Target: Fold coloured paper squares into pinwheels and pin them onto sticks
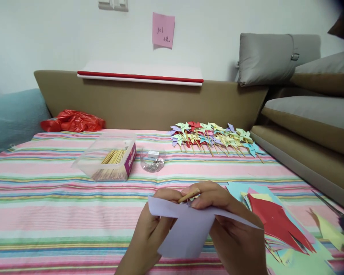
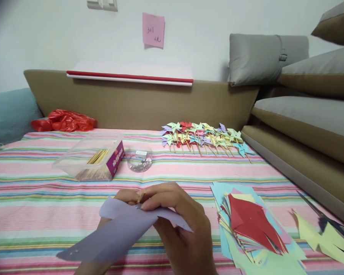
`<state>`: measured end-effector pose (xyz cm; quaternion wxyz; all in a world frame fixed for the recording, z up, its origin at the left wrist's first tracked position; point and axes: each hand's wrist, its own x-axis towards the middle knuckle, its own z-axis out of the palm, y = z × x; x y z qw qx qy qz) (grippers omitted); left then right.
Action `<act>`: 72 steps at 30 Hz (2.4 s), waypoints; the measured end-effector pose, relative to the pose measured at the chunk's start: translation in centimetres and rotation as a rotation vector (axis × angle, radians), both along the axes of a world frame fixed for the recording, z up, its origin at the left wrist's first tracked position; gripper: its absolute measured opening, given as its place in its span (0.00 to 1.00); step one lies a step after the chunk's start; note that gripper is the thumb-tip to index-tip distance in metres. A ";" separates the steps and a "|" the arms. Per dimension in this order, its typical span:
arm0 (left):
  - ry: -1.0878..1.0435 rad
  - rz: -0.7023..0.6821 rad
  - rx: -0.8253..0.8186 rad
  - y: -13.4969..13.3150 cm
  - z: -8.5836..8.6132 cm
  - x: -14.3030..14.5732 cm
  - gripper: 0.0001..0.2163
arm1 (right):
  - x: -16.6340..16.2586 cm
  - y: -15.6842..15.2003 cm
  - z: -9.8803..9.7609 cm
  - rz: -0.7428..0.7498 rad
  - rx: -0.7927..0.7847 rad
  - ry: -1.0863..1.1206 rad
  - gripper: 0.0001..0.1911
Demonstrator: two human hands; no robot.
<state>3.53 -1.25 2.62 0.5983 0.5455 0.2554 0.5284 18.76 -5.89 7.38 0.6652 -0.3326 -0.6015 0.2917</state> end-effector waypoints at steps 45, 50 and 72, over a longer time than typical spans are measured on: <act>0.234 0.092 0.137 -0.6 1.6 0.0 0.08 | -0.5 0.3 0.2 -0.035 0.084 0.019 0.08; 0.247 0.103 0.149 -0.4 1.5 -0.1 0.07 | -0.5 0.3 0.2 -0.034 0.068 0.031 0.09; 0.312 0.119 0.213 0.0 0.8 -0.5 0.08 | -0.2 -0.5 -1.7 -0.087 -0.156 0.051 0.04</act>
